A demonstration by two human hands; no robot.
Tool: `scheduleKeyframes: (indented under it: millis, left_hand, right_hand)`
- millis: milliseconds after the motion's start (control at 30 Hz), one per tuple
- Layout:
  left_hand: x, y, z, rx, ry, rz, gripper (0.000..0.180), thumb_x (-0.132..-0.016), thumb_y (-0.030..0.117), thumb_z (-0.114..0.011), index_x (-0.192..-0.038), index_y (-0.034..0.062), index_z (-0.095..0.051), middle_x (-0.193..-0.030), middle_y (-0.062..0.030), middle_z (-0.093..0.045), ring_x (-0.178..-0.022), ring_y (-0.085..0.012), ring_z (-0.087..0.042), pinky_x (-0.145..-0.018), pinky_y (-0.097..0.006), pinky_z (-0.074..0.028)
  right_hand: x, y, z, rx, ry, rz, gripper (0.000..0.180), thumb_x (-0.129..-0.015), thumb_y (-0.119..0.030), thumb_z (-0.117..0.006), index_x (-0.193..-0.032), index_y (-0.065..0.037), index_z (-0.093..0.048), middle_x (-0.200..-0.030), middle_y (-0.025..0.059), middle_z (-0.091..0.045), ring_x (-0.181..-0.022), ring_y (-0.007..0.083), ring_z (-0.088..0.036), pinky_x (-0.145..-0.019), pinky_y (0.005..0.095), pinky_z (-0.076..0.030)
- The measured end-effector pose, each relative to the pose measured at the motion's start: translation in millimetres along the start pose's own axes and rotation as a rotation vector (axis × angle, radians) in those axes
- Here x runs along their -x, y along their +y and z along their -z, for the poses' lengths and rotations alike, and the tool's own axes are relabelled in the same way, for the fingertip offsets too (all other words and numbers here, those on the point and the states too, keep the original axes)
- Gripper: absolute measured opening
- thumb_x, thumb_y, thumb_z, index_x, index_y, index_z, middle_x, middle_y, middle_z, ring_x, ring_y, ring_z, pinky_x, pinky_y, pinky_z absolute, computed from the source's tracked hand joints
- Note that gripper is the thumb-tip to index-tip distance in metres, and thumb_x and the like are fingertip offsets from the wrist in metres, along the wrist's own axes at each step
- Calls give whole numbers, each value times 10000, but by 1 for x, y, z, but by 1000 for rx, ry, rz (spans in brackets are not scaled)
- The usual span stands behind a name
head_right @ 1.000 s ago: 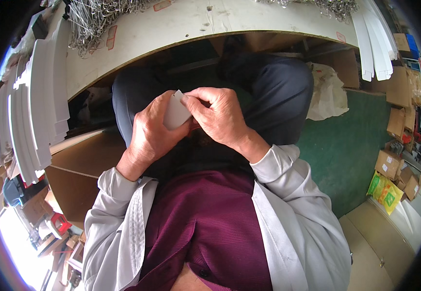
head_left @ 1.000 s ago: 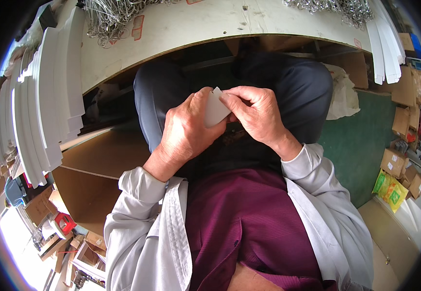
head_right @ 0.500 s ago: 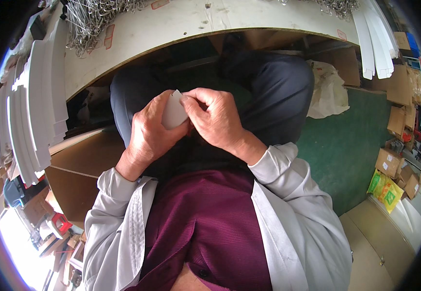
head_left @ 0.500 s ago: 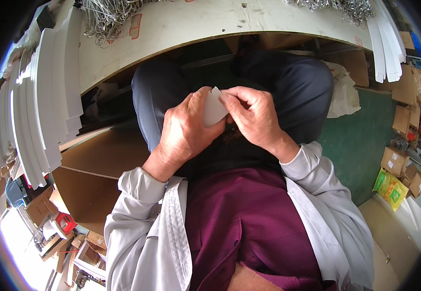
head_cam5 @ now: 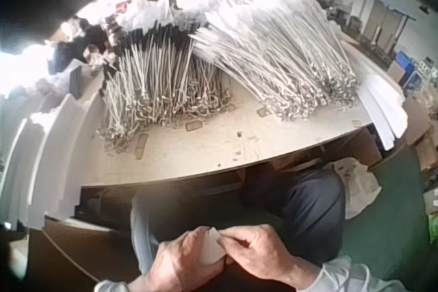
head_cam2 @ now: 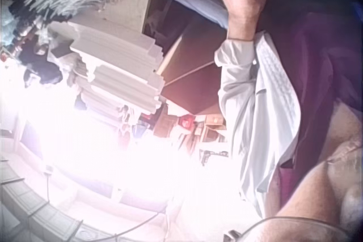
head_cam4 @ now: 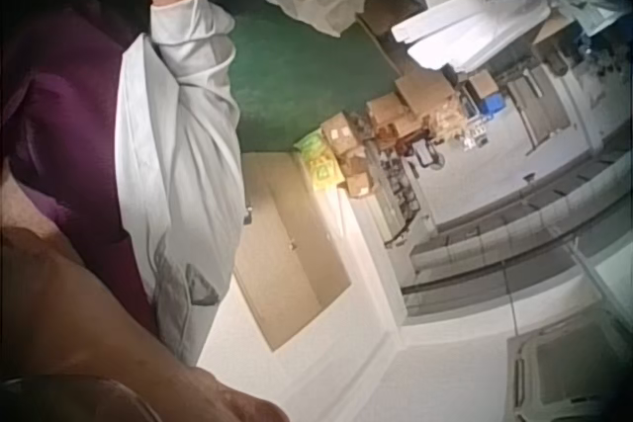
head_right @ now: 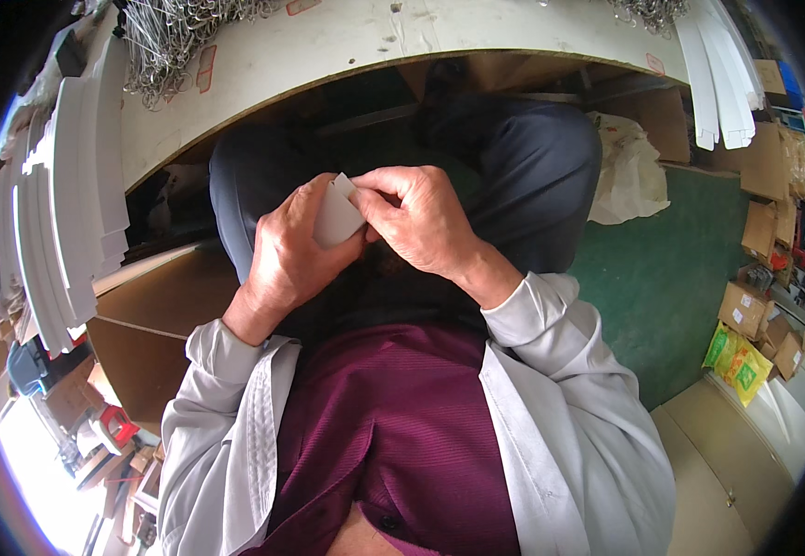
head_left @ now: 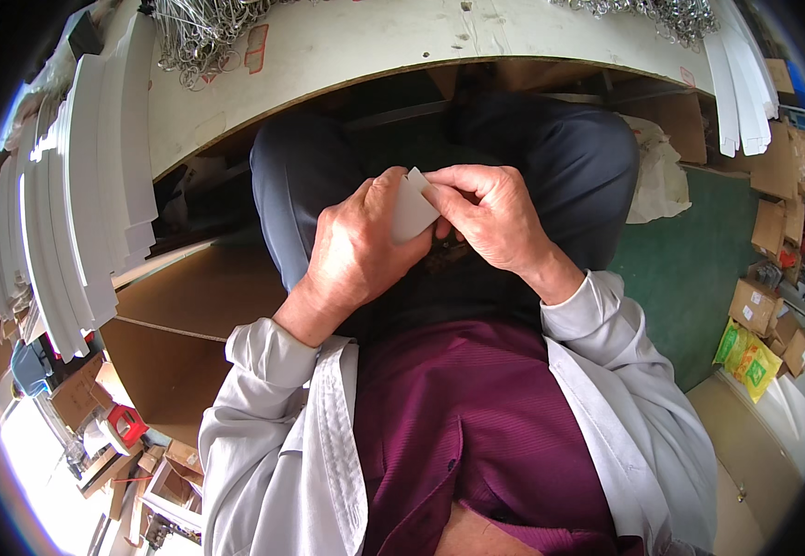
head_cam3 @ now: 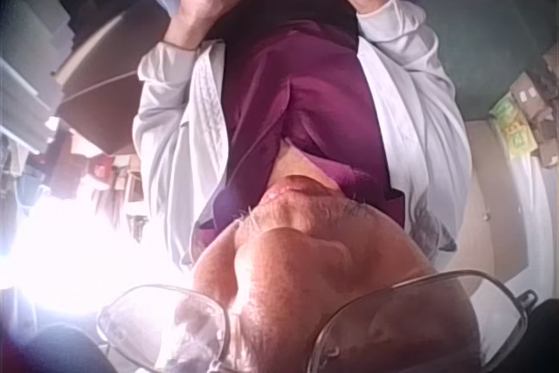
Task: Inserting bundles of thin metal wire brushes into white paper sleeves for packaging.
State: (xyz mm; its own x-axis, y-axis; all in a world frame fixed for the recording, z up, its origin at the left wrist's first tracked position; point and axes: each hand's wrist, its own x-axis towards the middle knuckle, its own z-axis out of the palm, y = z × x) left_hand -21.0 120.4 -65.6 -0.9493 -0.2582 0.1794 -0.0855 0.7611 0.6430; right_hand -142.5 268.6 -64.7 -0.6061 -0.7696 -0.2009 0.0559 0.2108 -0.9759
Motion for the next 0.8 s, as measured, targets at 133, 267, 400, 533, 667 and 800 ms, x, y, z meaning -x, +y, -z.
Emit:
scheduleKeyframes:
  millis: [133,267,400,533,667,800]
  left_hand:
    - [-2,5,4,15,-33,86,612,-725,137,-882,-1258,-16,-621,-1086,-227,-728,-941,-400,-749,-804,-434,-628]
    - [-3,3,6,17,-16,16,578,-751,158,-833,-1245,-30,-597,-1006,-206,-727,-885,-376,-749,-753,-444,-636]
    - [-4,2,6,10,-25,43,579,-758,164,-836,-1249,-29,-598,-1032,-207,-728,-896,-380,-747,-756,-445,-636]
    - [-4,2,5,9,-12,24,577,-760,166,-834,-1249,-28,-598,-1037,-205,-728,-895,-380,-747,-754,-441,-637]
    - [-3,3,5,12,11,19,576,-752,167,-833,-1246,-22,-602,-1031,-201,-728,-895,-374,-748,-750,-443,-638]
    - [0,4,2,12,-14,-8,579,-737,159,-831,-1246,-6,-608,-1008,-193,-727,-877,-372,-749,-739,-443,-640]
  right_hand:
    - [1,2,-6,73,66,107,190,-993,-95,-674,-1083,50,-757,-833,177,-761,-687,196,-741,-609,304,-566]
    - [6,10,-15,249,211,368,209,-997,-115,-675,-1105,47,-751,-904,246,-749,-769,321,-765,-648,345,-584]
    - [11,4,-13,339,133,248,288,-982,-170,-714,-1164,53,-728,-814,203,-723,-706,319,-710,-635,393,-560]
    - [11,8,-21,329,217,385,306,-987,-183,-708,-1194,43,-721,-774,184,-701,-686,304,-684,-634,401,-550]
    - [9,8,-22,305,235,383,271,-997,-177,-692,-1171,27,-733,-774,194,-701,-668,296,-696,-610,387,-544]
    - [7,7,-9,102,150,217,230,-994,-165,-691,-1053,49,-753,-746,202,-707,-617,224,-695,-570,350,-520]
